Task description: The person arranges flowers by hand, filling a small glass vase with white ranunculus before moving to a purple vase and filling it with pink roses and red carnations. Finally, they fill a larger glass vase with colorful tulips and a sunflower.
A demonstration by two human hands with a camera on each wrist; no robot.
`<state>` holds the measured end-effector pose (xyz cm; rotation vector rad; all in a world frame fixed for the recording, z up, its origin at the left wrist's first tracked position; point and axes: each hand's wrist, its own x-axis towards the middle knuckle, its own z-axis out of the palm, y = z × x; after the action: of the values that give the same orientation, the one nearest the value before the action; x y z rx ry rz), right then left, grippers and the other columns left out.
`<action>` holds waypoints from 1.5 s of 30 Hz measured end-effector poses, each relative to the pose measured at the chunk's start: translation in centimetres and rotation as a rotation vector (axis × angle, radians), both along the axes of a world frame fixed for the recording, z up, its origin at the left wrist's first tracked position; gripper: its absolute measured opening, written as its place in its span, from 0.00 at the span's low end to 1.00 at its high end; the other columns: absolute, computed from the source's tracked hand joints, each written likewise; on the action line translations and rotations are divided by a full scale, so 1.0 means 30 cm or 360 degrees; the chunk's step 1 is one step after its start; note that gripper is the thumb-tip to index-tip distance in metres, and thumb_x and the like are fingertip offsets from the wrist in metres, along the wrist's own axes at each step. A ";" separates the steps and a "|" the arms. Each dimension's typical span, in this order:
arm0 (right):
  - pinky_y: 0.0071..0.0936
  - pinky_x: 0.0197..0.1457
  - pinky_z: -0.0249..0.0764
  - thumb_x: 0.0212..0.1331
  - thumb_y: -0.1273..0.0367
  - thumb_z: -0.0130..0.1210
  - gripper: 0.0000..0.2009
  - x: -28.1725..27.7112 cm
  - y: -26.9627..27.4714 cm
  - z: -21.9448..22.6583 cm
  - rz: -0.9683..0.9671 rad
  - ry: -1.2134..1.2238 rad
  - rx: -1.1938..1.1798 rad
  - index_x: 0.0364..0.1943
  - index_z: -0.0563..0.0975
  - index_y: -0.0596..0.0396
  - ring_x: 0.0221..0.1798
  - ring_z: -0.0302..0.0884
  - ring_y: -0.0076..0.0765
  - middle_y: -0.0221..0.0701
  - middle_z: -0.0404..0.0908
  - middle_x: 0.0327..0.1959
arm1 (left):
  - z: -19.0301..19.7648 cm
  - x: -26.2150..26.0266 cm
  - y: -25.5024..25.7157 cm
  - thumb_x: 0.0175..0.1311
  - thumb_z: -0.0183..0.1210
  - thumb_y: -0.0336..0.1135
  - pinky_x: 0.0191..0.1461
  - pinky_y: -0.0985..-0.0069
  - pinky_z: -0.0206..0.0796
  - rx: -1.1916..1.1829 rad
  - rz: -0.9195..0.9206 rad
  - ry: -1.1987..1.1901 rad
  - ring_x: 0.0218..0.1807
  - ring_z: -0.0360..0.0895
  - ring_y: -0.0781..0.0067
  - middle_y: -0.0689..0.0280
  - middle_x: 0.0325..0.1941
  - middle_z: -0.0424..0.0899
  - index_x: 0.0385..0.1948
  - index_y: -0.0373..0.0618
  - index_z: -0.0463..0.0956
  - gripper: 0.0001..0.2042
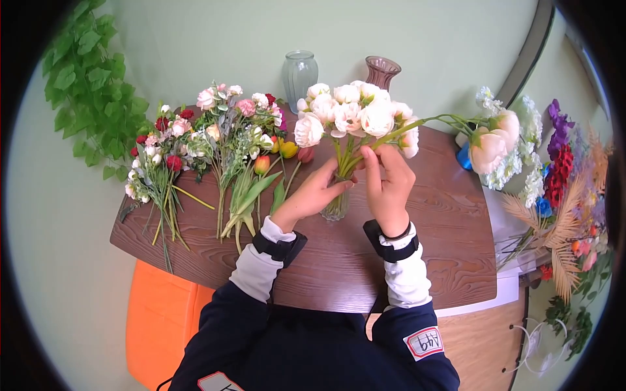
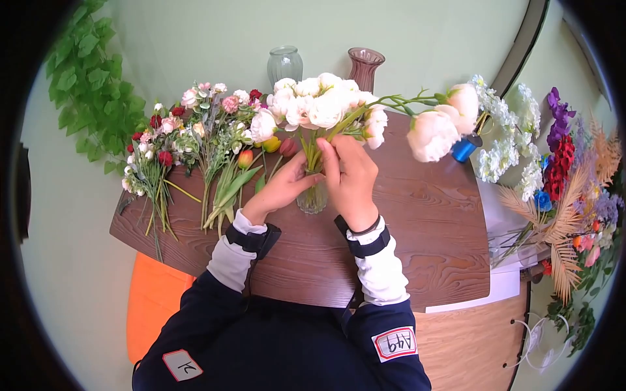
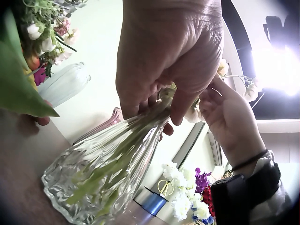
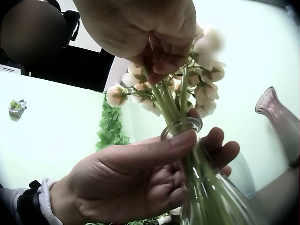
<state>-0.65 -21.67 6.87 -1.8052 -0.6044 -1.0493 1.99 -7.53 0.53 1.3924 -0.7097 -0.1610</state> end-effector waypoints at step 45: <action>0.30 0.25 0.66 0.54 0.76 0.56 0.03 0.023 -0.019 -0.004 0.0041 0.0144 -0.0023 0.27 0.74 0.62 0.21 0.70 0.42 0.39 0.71 0.20 | -0.002 -0.004 -0.003 0.62 0.49 0.22 0.58 0.75 0.62 -0.0060 -0.0025 -0.0029 0.50 0.70 0.76 0.64 0.57 0.68 0.63 0.41 0.53 0.26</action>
<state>0.03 -22.24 6.74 -1.8424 -0.5804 -0.9426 1.85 -7.61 0.47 1.3542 -0.7355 -0.1472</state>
